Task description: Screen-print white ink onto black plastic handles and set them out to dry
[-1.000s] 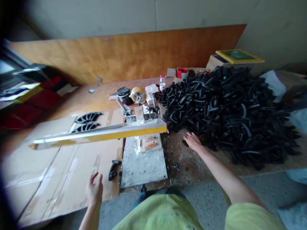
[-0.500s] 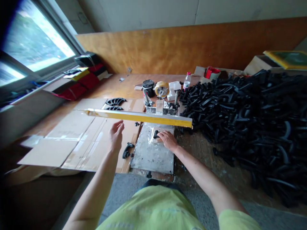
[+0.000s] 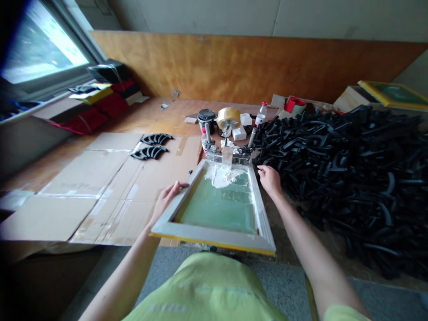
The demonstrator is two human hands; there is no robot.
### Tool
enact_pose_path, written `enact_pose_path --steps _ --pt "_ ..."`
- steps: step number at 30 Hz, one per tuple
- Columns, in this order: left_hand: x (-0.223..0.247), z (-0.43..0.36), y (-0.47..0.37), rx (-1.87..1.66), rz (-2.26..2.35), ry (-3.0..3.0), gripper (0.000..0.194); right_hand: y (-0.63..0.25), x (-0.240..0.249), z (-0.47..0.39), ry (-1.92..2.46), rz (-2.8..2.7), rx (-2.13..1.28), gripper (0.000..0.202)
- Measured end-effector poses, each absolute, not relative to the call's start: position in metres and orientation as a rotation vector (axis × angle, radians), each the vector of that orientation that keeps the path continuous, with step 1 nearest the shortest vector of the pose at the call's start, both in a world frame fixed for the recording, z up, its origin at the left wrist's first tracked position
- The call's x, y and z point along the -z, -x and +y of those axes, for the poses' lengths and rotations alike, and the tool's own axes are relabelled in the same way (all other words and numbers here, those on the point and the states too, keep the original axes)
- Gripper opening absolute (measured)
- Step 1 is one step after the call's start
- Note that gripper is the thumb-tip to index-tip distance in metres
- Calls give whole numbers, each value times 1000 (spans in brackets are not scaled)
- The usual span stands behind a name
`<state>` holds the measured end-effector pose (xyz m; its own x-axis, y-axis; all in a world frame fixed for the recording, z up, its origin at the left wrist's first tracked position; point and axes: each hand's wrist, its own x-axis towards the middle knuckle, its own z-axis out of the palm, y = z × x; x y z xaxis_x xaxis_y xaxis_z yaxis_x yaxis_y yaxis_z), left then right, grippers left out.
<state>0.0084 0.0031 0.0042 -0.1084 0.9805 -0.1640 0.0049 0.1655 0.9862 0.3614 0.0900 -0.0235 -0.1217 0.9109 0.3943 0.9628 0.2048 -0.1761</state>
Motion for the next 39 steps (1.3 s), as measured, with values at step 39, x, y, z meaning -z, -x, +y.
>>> enact_pose_path --steps 39 --pt "-7 5 -4 -1073 1249 -911 62 -318 -14 147 1705 -1962 -132 36"
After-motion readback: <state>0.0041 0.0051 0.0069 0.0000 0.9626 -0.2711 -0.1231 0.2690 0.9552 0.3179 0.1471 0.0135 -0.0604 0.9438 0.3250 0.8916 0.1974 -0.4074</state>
